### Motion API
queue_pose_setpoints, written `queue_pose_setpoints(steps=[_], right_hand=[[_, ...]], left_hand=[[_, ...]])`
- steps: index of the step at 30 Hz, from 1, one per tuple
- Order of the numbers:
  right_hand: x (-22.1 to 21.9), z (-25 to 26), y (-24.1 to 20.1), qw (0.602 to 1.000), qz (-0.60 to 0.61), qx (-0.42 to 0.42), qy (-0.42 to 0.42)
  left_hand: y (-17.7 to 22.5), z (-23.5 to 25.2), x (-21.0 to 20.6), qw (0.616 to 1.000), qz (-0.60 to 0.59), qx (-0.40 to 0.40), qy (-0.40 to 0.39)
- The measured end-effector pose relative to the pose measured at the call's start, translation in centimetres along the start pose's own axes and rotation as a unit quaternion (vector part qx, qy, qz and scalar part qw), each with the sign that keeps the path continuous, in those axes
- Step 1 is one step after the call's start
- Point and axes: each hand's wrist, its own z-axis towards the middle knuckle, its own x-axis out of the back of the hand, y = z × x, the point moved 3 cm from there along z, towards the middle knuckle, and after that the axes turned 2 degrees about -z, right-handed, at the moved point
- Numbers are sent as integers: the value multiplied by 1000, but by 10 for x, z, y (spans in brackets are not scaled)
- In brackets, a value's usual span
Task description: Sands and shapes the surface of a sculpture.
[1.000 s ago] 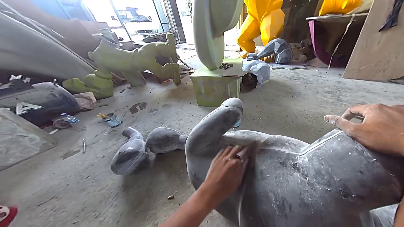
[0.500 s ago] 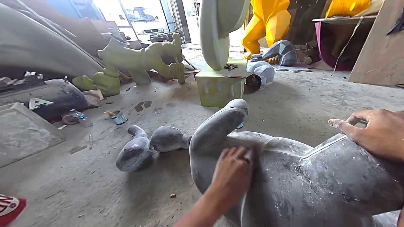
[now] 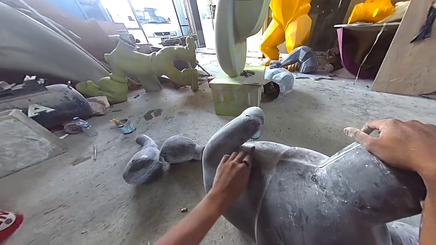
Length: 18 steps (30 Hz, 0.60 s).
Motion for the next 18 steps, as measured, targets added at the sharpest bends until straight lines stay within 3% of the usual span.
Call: queue_pose_setpoints(steps=[3, 7, 11, 13, 16, 18], right_hand=[[2, -2, -3, 1000, 12, -5, 0], [-2, 0, -1, 1000, 20, -1, -10], [5, -5, -3, 1000, 12, -3, -11], [8, -8, -5, 999, 17, -12, -24], [4, -5, -4, 1000, 17, -14, -14], [1, -2, -2, 1000, 14, -21, 7]], left_hand=[[34, -13, 5, 997, -35, -52, 37], [-6, 1, -1, 999, 14, -17, 28], [26, -10, 3, 999, -14, -30, 38], [21, -12, 2, 998, -24, -37, 55], [3, 3, 1, 1000, -18, 1, 3], [24, 8, 5, 998, -59, -21, -25]])
